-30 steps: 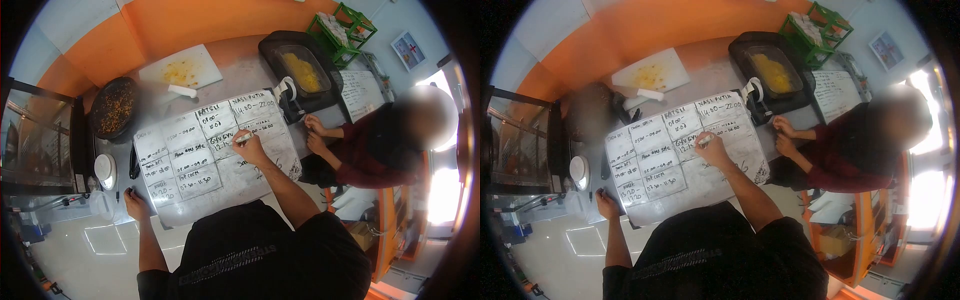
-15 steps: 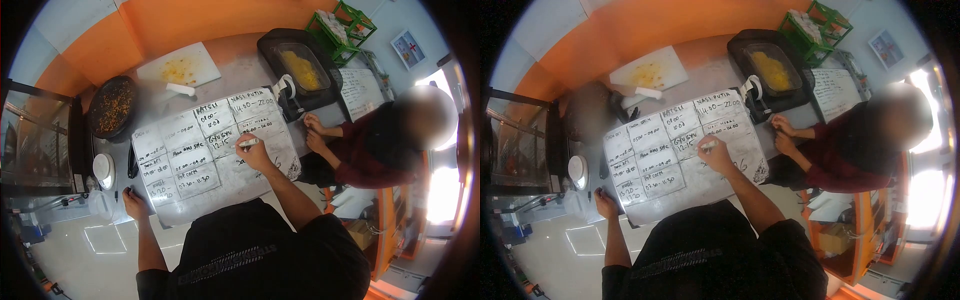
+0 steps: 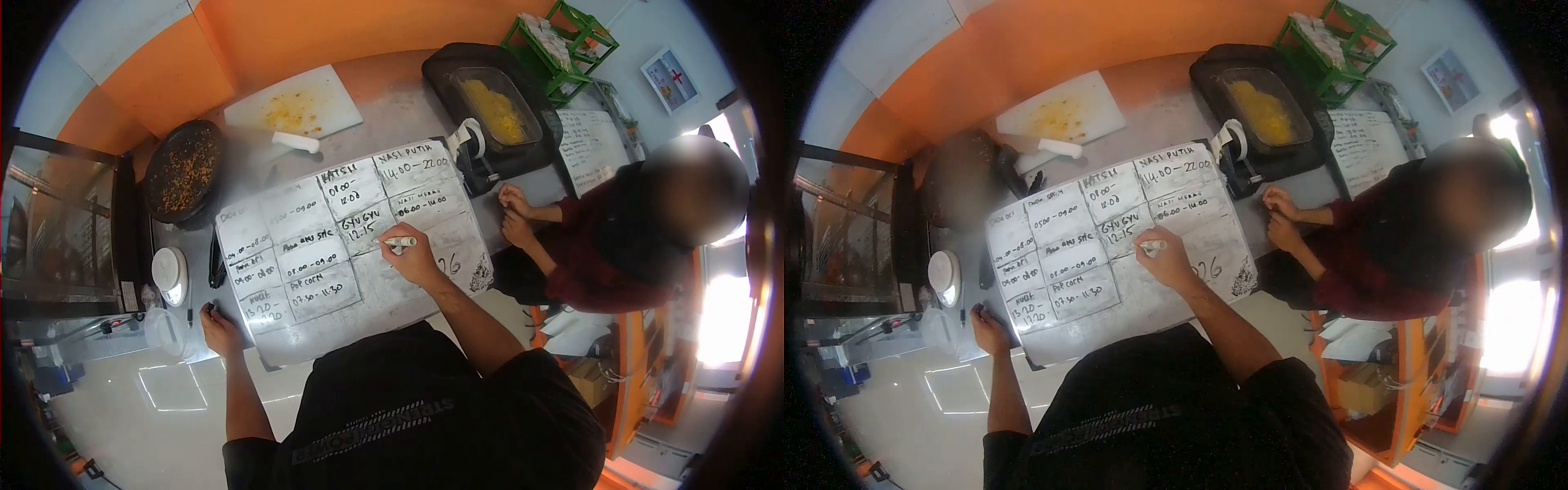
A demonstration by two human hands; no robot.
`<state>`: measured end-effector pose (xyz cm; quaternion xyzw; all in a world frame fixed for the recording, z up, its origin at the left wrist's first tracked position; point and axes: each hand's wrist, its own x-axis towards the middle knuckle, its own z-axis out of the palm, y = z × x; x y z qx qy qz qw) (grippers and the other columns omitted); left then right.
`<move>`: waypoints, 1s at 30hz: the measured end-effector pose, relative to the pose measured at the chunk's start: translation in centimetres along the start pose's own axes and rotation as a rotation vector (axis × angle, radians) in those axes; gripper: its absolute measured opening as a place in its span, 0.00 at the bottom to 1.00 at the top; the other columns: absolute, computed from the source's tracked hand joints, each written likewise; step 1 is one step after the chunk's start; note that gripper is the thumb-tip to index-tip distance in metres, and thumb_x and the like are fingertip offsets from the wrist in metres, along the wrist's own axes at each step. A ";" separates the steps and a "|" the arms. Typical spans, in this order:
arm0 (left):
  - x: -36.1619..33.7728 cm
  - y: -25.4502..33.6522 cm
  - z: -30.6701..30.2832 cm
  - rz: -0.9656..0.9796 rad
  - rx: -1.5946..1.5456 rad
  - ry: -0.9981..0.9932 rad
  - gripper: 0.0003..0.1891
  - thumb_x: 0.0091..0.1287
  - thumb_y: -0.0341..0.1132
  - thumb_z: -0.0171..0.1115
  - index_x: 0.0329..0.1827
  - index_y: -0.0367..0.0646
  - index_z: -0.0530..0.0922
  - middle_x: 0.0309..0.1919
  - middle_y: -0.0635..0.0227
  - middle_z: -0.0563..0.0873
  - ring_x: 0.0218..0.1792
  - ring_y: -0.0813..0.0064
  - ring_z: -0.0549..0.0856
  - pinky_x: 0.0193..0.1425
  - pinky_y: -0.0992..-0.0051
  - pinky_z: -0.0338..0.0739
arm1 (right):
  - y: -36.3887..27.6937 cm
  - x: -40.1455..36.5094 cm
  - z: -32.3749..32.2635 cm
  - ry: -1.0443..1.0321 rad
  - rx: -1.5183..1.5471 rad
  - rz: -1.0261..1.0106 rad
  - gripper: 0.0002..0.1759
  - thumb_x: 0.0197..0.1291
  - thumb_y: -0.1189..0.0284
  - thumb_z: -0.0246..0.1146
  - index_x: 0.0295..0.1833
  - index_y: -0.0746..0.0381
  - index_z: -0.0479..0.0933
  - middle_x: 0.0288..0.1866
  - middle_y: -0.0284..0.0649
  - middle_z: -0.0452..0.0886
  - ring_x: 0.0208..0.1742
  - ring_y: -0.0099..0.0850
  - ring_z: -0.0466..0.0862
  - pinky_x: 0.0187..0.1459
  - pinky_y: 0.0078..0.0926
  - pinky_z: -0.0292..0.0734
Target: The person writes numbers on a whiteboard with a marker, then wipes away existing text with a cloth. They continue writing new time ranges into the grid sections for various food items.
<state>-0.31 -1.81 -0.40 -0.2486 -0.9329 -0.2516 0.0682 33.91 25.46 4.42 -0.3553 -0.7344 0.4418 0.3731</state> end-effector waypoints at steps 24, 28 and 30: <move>-0.1 0.3 -0.1 0.019 0.004 0.024 0.13 0.73 0.35 0.46 0.55 0.44 0.74 0.49 0.57 0.84 0.49 0.52 0.83 0.48 0.60 0.77 | -0.5 0.3 -0.3 -0.012 0.020 0.121 0.06 0.50 0.82 0.67 0.34 0.62 0.79 0.33 0.38 0.81 0.33 0.30 0.81 0.38 0.26 0.75; 0.0 -0.4 0.2 0.032 0.010 0.018 0.13 0.73 0.35 0.46 0.55 0.44 0.74 0.49 0.57 0.84 0.49 0.52 0.83 0.48 0.60 0.77 | 0.2 0.7 -0.1 -0.008 -0.008 0.057 0.06 0.50 0.82 0.67 0.35 0.63 0.79 0.33 0.38 0.81 0.35 0.31 0.82 0.39 0.26 0.75; 0.1 -0.4 0.3 0.052 0.014 0.034 0.13 0.74 0.35 0.46 0.55 0.44 0.74 0.49 0.57 0.84 0.48 0.52 0.83 0.48 0.60 0.77 | 0.1 0.9 -0.1 -0.016 -0.014 0.059 0.07 0.50 0.82 0.67 0.35 0.63 0.79 0.33 0.39 0.81 0.36 0.32 0.82 0.40 0.26 0.76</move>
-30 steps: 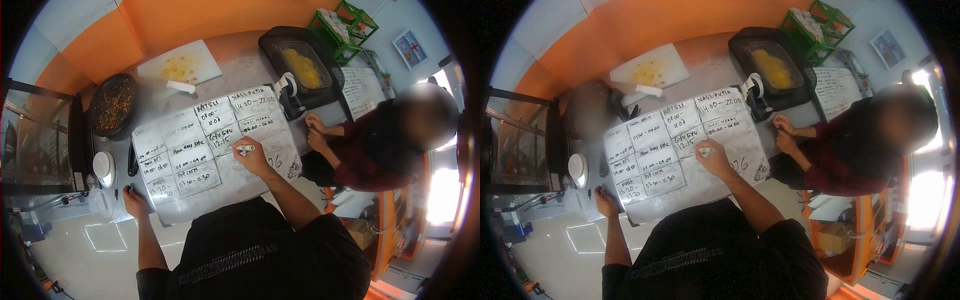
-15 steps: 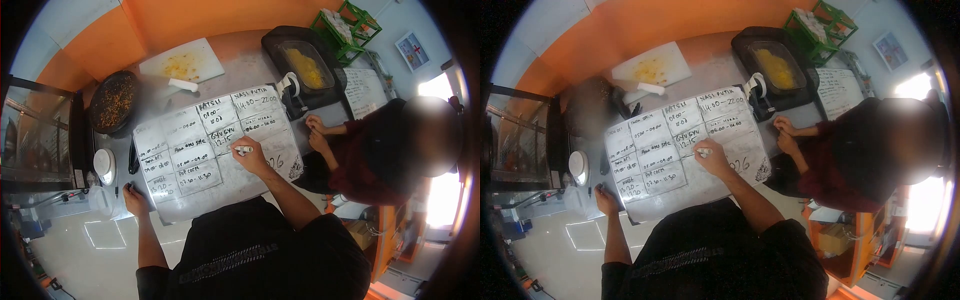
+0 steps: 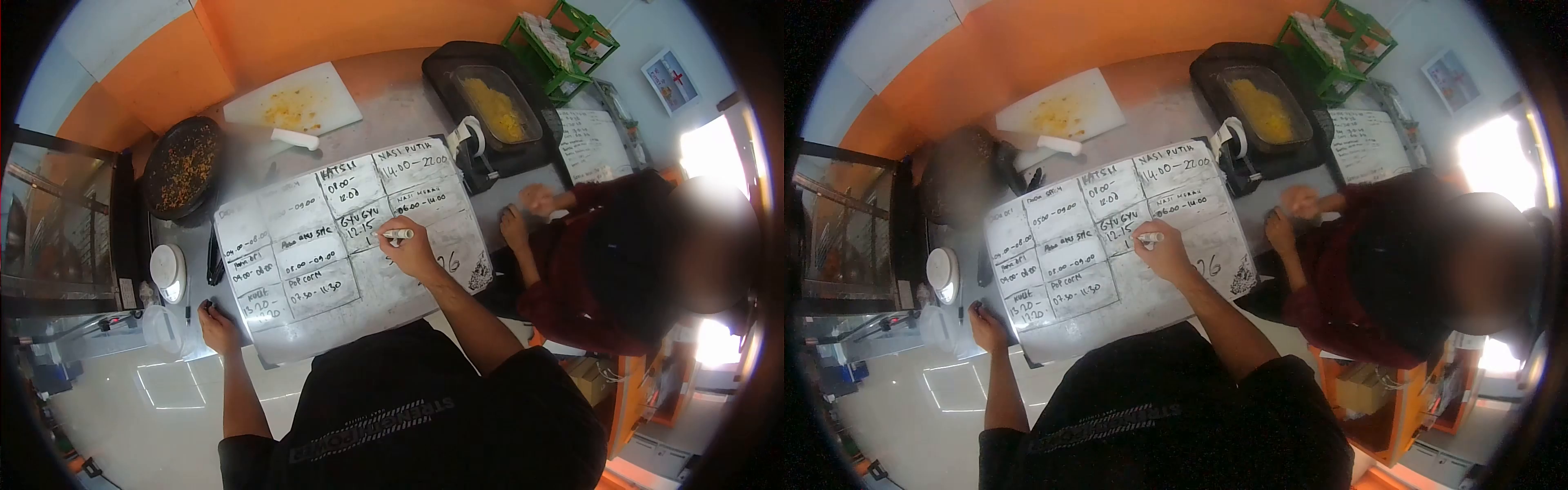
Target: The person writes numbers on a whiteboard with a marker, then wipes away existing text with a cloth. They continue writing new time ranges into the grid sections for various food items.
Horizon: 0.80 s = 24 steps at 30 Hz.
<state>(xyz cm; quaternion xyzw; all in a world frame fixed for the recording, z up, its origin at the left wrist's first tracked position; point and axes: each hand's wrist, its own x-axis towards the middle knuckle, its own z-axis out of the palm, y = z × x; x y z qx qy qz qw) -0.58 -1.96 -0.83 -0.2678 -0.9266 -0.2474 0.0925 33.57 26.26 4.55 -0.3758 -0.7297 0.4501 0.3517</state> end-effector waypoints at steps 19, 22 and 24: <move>0.0 0.3 -0.2 -0.030 0.006 -0.014 0.13 0.74 0.36 0.46 0.56 0.44 0.74 0.49 0.57 0.84 0.48 0.52 0.83 0.48 0.60 0.77 | 0.3 -0.4 0.0 0.001 -0.017 -0.054 0.07 0.48 0.83 0.67 0.33 0.62 0.79 0.32 0.37 0.79 0.33 0.29 0.80 0.37 0.24 0.74; 0.0 0.5 -0.3 -0.037 0.019 -0.034 0.13 0.74 0.36 0.46 0.56 0.44 0.74 0.49 0.57 0.84 0.48 0.52 0.83 0.48 0.60 0.77 | 0.0 -0.1 -0.5 0.062 -0.020 -0.015 0.07 0.49 0.83 0.67 0.33 0.62 0.79 0.33 0.38 0.80 0.34 0.29 0.81 0.37 0.24 0.75; -0.1 0.9 -0.7 -0.027 0.008 -0.027 0.13 0.74 0.36 0.46 0.55 0.44 0.74 0.49 0.57 0.84 0.48 0.52 0.83 0.47 0.60 0.77 | 0.2 -0.1 -0.9 0.104 0.038 0.028 0.07 0.49 0.83 0.67 0.34 0.62 0.79 0.33 0.38 0.80 0.34 0.28 0.81 0.37 0.24 0.75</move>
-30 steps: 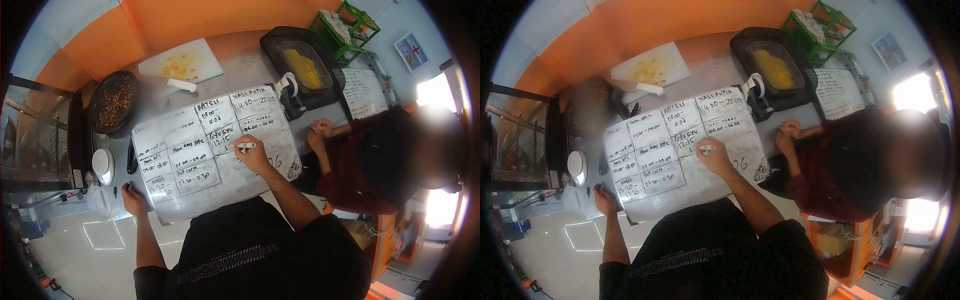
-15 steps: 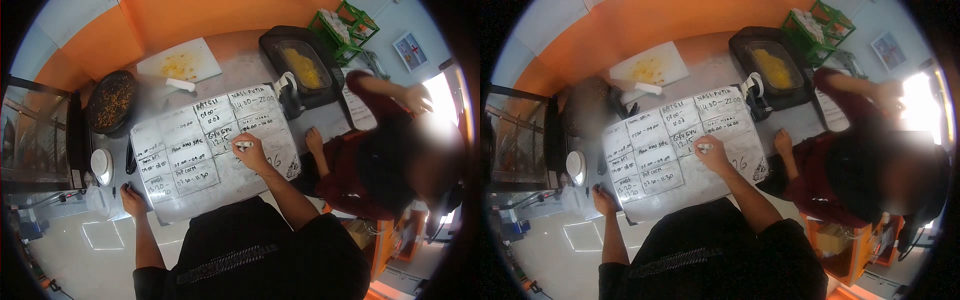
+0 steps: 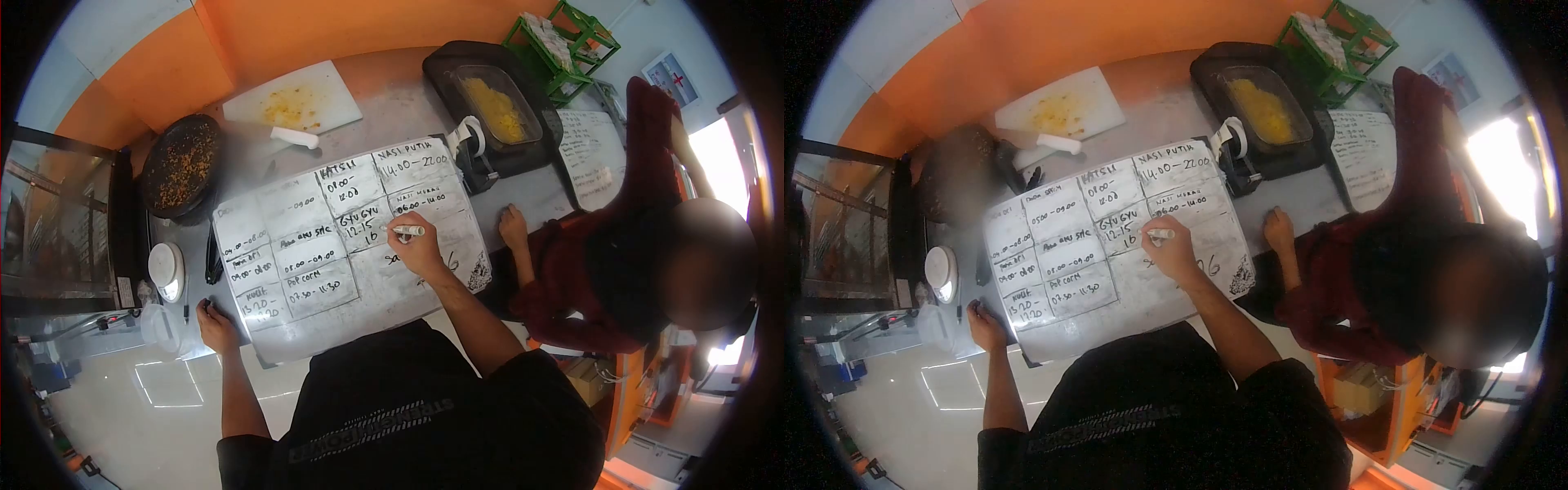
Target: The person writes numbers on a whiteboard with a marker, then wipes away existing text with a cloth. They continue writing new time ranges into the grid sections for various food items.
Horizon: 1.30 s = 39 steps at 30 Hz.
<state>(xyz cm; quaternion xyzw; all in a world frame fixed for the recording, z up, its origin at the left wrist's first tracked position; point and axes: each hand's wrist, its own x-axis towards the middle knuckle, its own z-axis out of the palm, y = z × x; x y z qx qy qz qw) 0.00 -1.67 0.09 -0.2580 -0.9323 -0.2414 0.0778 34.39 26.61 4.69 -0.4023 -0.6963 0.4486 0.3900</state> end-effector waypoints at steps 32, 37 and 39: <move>0.0 -0.9 0.8 -0.022 0.002 0.007 0.13 0.73 0.36 0.47 0.55 0.45 0.75 0.49 0.59 0.85 0.49 0.54 0.84 0.48 0.61 0.77 | 0.0 0.4 -0.9 -0.040 -0.098 -0.053 0.07 0.48 0.83 0.65 0.33 0.62 0.79 0.30 0.41 0.77 0.33 0.38 0.80 0.37 0.29 0.75; 0.1 -0.4 0.4 -0.019 0.020 0.041 0.12 0.74 0.36 0.47 0.54 0.45 0.75 0.49 0.60 0.85 0.48 0.55 0.84 0.48 0.61 0.77 | 0.1 0.1 -1.4 -0.076 -0.178 -0.020 0.07 0.48 0.83 0.65 0.34 0.62 0.79 0.31 0.42 0.77 0.34 0.36 0.81 0.37 0.28 0.75; 0.1 -0.3 0.3 0.000 0.007 0.029 0.13 0.74 0.36 0.46 0.54 0.45 0.75 0.49 0.60 0.85 0.48 0.54 0.84 0.47 0.61 0.77 | 0.2 0.2 -1.1 -0.085 -0.118 -0.007 0.07 0.48 0.82 0.65 0.34 0.62 0.79 0.31 0.42 0.77 0.35 0.36 0.81 0.38 0.28 0.75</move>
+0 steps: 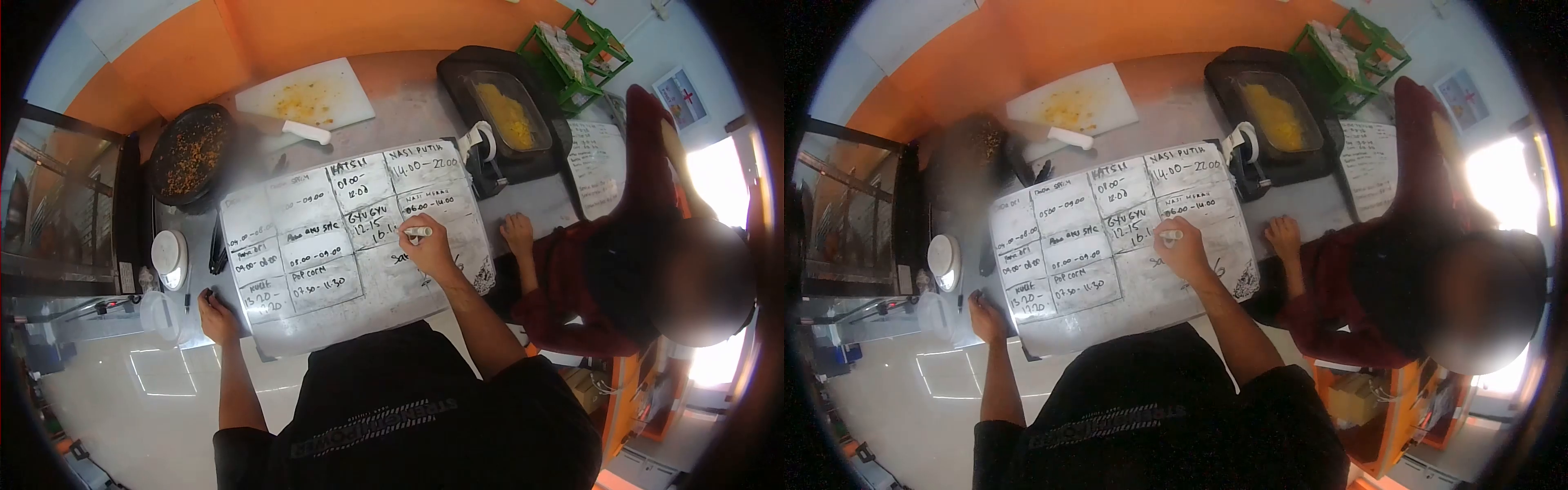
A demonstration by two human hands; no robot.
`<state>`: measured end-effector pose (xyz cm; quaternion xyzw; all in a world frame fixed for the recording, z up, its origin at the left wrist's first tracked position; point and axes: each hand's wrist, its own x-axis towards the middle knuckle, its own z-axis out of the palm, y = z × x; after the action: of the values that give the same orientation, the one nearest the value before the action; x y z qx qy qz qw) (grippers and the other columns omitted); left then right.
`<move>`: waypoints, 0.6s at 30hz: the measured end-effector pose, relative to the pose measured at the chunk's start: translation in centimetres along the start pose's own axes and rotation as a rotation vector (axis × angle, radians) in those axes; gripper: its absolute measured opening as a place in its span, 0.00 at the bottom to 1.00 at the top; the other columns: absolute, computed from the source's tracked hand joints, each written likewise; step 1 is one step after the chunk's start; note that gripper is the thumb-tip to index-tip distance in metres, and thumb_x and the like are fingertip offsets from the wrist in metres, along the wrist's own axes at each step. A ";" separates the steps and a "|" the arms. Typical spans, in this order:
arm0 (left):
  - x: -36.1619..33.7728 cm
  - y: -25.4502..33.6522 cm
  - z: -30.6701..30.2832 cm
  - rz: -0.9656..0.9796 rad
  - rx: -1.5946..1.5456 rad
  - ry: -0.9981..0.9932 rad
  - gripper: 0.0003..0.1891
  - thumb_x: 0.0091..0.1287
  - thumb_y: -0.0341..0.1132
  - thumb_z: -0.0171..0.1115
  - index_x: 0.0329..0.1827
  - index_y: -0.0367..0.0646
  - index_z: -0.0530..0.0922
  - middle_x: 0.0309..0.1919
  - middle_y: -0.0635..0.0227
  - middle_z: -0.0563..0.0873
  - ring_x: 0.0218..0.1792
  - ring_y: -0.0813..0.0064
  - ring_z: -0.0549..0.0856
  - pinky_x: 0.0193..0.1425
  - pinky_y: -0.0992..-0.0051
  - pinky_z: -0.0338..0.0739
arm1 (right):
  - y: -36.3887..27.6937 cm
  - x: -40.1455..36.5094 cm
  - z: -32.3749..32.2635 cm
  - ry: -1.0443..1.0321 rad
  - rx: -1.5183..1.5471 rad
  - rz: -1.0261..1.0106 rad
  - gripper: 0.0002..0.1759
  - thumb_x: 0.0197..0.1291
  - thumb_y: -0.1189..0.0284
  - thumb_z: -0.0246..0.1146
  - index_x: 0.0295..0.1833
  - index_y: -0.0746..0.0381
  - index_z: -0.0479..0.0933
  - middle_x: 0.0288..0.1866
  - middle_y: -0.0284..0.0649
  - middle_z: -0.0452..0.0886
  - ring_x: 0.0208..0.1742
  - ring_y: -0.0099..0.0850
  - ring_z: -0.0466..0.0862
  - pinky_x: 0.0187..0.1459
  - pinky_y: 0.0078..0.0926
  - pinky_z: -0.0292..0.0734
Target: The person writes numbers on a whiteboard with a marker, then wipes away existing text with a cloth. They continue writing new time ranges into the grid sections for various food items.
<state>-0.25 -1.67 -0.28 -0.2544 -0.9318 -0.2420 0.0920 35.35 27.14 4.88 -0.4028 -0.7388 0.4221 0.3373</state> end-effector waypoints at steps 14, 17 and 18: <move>0.4 0.1 -0.6 -0.228 -0.145 -0.087 0.13 0.74 0.36 0.48 0.55 0.43 0.75 0.47 0.61 0.85 0.43 0.62 0.84 0.47 0.66 0.76 | -4.4 1.2 -0.6 0.182 0.097 -0.071 0.03 0.57 0.81 0.65 0.36 0.64 0.79 0.34 0.37 0.79 0.32 0.24 0.78 0.33 0.21 0.72; 0.4 -1.6 1.6 -0.258 -0.640 0.170 0.14 0.75 0.38 0.48 0.56 0.40 0.73 0.43 0.67 0.81 0.39 0.75 0.77 0.46 0.73 0.72 | -7.5 1.1 -0.3 0.074 0.056 -0.254 0.00 0.60 0.81 0.62 0.36 0.66 0.78 0.33 0.40 0.78 0.34 0.31 0.78 0.39 0.27 0.72; 0.1 -0.1 1.6 -0.259 -0.857 0.160 0.14 0.75 0.39 0.50 0.56 0.39 0.72 0.40 0.73 0.75 0.39 0.82 0.70 0.45 0.79 0.67 | -8.2 0.9 0.2 -0.017 0.026 -0.307 0.02 0.61 0.81 0.59 0.35 0.67 0.77 0.32 0.40 0.78 0.35 0.32 0.77 0.40 0.27 0.72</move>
<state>-0.51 -0.93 -1.67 -0.1312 -0.7616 -0.6343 0.0192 32.23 25.26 12.24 -0.2769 -0.7891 0.3784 0.3968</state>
